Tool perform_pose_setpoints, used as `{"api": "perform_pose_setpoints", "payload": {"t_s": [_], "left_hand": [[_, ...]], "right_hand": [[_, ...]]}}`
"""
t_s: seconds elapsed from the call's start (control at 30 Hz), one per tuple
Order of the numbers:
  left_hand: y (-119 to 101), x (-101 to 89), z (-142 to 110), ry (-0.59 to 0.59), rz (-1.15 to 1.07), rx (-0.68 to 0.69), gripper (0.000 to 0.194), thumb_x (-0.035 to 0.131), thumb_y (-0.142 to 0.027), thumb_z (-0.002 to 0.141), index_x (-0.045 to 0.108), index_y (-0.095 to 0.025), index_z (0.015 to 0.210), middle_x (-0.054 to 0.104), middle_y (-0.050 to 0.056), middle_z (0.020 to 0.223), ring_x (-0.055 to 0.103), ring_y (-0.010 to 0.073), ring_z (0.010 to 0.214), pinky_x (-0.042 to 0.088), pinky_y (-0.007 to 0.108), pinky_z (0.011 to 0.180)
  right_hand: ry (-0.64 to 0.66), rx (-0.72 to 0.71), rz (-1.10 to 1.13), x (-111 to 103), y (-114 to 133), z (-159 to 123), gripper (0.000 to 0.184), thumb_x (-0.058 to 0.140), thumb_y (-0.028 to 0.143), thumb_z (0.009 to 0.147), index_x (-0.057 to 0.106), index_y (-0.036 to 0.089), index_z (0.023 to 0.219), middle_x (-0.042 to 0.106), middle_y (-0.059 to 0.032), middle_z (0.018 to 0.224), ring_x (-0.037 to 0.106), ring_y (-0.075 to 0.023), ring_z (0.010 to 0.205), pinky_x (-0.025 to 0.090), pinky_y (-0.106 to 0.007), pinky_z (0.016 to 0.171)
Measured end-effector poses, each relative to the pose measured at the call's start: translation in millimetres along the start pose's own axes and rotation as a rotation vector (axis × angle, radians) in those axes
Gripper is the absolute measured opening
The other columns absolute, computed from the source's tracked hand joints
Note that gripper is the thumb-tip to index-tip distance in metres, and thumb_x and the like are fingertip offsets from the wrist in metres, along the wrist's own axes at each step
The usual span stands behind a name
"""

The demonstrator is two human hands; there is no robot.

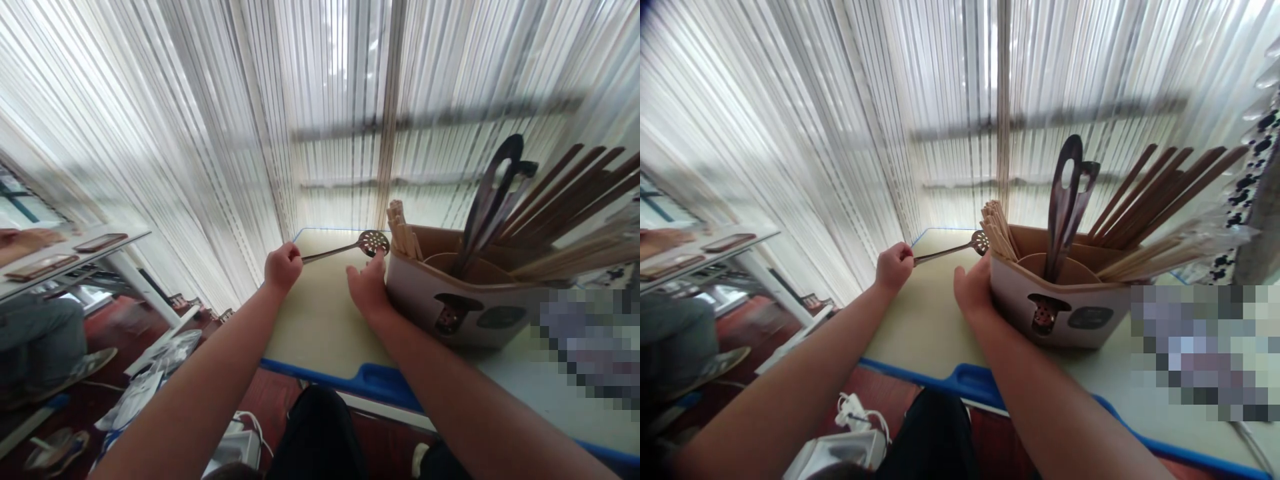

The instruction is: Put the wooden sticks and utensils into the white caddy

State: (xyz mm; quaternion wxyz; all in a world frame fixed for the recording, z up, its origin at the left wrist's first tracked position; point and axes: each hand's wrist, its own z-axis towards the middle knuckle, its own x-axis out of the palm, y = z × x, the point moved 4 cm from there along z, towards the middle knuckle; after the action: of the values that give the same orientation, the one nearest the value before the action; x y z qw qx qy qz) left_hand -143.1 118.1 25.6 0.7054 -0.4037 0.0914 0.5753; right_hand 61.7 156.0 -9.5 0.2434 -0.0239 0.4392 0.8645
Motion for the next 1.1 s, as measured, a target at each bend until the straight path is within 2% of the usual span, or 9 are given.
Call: {"api": "perform_pose_setpoints", "payload": {"t_s": [0.13,0.23,0.33,0.43,0.57,0.7,0.83,0.97,1.1], "left_hand": [[9.6,5.0,2.3,0.053,-0.013,-0.038,0.013,0.046,-0.015,0.062,0.057,-0.020,0.063,0.059,-0.001,0.057,0.055,0.0156,0.059,0.039,0.025,0.057],[13.7,6.7,3.4,0.077,-0.011,-0.044,0.013,0.046,-0.015,0.061,0.057,-0.020,0.063,0.060,-0.001,0.058,0.056,0.0157,0.059,0.039,0.025,0.057],[14.9,3.4,3.9,0.019,-0.009,-0.067,0.014,0.044,-0.015,0.062,0.057,-0.021,0.062,0.060,-0.001,0.056,0.056,0.0161,0.059,0.039,0.025,0.057],[16.0,0.3,4.3,-0.037,-0.012,-0.117,0.016,0.043,-0.015,0.064,0.058,-0.021,0.062,0.060,0.000,0.056,0.057,0.0168,0.061,0.040,0.025,0.058],[15.7,-1.1,5.0,-0.042,-0.008,-0.135,0.017,0.043,-0.015,0.065,0.059,-0.021,0.062,0.061,0.000,0.057,0.058,0.0175,0.063,0.039,0.025,0.058],[16.0,-8.7,4.3,-0.107,0.076,-0.200,0.021,0.042,-0.017,0.070,0.061,-0.021,0.061,0.062,0.002,0.059,0.057,0.0183,0.065,0.036,0.025,0.057],[16.7,-17.0,3.4,-0.180,0.138,-0.264,0.024,0.041,-0.018,0.072,0.062,-0.021,0.063,0.062,0.003,0.061,0.056,0.0184,0.063,0.032,0.026,0.055],[16.5,-18.3,4.0,-0.145,0.181,-0.292,0.024,0.042,-0.019,0.073,0.063,-0.022,0.063,0.062,0.004,0.061,0.054,0.0191,0.062,0.029,0.027,0.055],[16.0,-19.5,4.5,-0.136,0.210,-0.288,0.024,0.042,-0.018,0.073,0.064,-0.021,0.064,0.063,0.005,0.063,0.054,0.0193,0.063,0.028,0.027,0.055]], "right_hand": [[0.000,0.081,0.027,-2.6,2.2,3.1,0.075,0.055,0.026,0.064,0.031,0.005,0.131,0.037,-0.0239,0.133,0.034,-0.0335,0.127,0.025,-0.051,0.107],[0.036,0.159,0.110,-3.7,4.3,4.7,0.075,0.055,0.028,0.065,0.029,0.006,0.132,0.038,-0.0240,0.132,0.045,-0.0313,0.119,0.037,-0.048,0.100],[0.046,0.155,0.201,-7.1,10.0,4.7,0.074,0.053,0.033,0.069,0.027,0.010,0.134,0.038,-0.0219,0.132,0.052,-0.0278,0.109,0.047,-0.042,0.087],[0.045,0.097,0.226,-10.8,16.8,3.8,0.069,0.053,0.033,0.071,0.029,0.015,0.133,0.041,-0.0183,0.128,0.054,-0.0251,0.104,0.049,-0.039,0.082],[0.034,0.088,0.216,-14.4,21.4,2.2,0.066,0.054,0.033,0.070,0.031,0.017,0.130,0.044,-0.0158,0.124,0.056,-0.0217,0.094,0.049,-0.036,0.079],[0.044,0.124,0.212,-16.7,21.6,1.2,0.047,0.055,0.032,0.069,0.040,0.018,0.112,0.050,-0.0100,0.108,0.054,-0.0151,0.071,0.047,-0.037,0.077],[0.016,0.155,0.248,-16.2,15.2,1.5,0.025,0.052,0.032,0.072,0.038,0.022,0.089,0.050,-0.0022,0.089,0.052,-0.0151,0.069,0.046,-0.036,0.071],[0.038,0.227,0.297,-11.1,8.5,1.0,0.020,0.049,0.028,0.073,0.035,0.024,0.086,0.048,0.0025,0.078,0.051,-0.0139,0.062,0.043,-0.030,0.059],[0.059,0.334,0.289,-12.9,12.1,-1.8,0.020,0.048,0.028,0.076,0.037,0.023,0.091,0.048,0.0062,0.066,0.050,-0.0124,0.049,0.038,-0.025,0.048]]}}
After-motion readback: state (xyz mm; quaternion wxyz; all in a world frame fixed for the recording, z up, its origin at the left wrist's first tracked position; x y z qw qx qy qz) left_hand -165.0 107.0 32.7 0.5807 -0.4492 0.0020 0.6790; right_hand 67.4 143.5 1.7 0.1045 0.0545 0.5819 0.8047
